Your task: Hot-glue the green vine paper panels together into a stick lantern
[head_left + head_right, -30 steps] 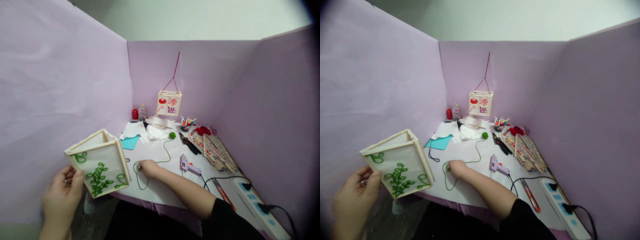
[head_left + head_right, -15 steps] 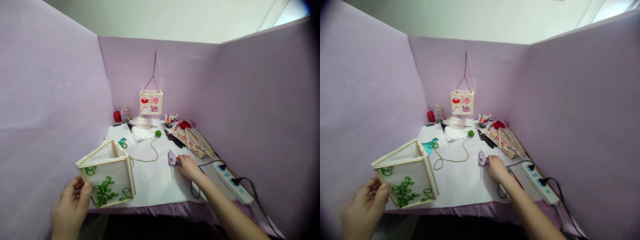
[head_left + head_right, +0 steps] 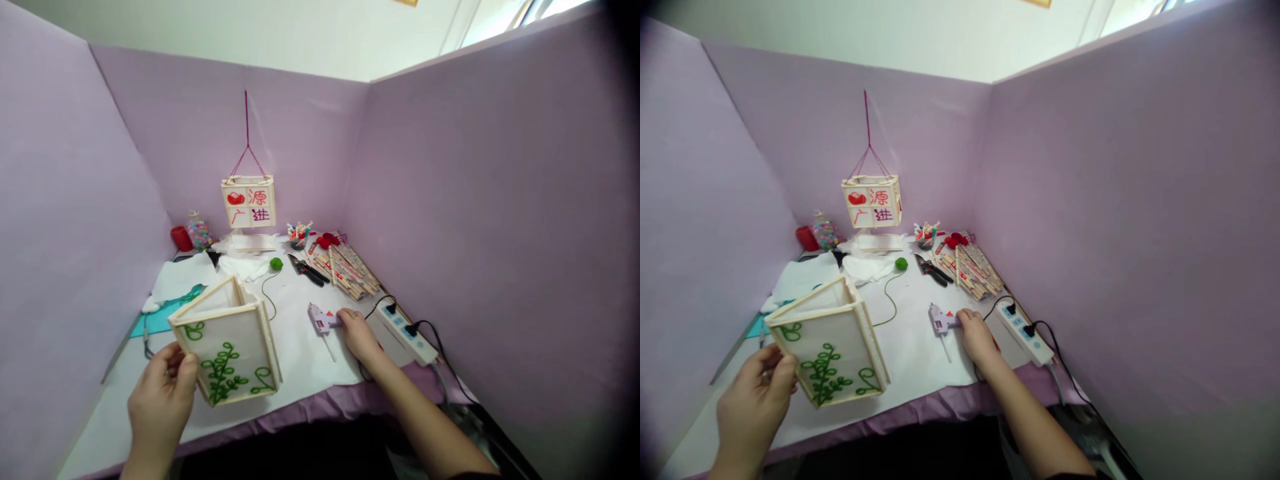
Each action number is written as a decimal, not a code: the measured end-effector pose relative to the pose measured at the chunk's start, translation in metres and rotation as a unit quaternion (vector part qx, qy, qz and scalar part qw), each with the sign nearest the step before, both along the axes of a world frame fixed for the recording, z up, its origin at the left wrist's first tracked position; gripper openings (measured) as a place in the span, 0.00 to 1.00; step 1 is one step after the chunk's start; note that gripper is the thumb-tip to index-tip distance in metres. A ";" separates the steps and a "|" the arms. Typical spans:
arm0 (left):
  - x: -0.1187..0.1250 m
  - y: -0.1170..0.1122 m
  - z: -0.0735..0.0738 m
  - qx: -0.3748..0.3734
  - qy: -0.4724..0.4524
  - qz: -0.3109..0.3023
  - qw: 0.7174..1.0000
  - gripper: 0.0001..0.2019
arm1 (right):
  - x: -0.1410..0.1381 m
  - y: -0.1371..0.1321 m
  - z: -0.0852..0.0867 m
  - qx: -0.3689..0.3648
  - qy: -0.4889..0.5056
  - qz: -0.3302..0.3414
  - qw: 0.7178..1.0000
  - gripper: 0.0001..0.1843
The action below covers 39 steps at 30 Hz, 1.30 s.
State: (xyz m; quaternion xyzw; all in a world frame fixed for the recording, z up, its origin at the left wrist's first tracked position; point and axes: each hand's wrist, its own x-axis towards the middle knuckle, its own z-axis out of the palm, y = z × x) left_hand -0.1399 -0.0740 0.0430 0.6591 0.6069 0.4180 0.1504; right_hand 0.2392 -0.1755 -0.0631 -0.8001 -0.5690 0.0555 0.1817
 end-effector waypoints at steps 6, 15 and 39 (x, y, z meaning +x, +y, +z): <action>0.011 0.004 -0.010 -0.022 -0.002 -0.018 1.000 0.26 | 0.021 -0.019 -0.014 0.030 0.021 -0.021 0.999 0.28; 0.061 0.036 -0.007 -0.002 -0.010 -0.127 0.992 0.22 | 0.042 -0.020 -0.010 0.090 0.062 -0.054 0.993 0.27; 0.085 0.078 -0.034 0.261 -0.007 -0.149 0.954 0.26 | -0.094 0.104 0.057 0.252 0.273 0.000 0.928 0.27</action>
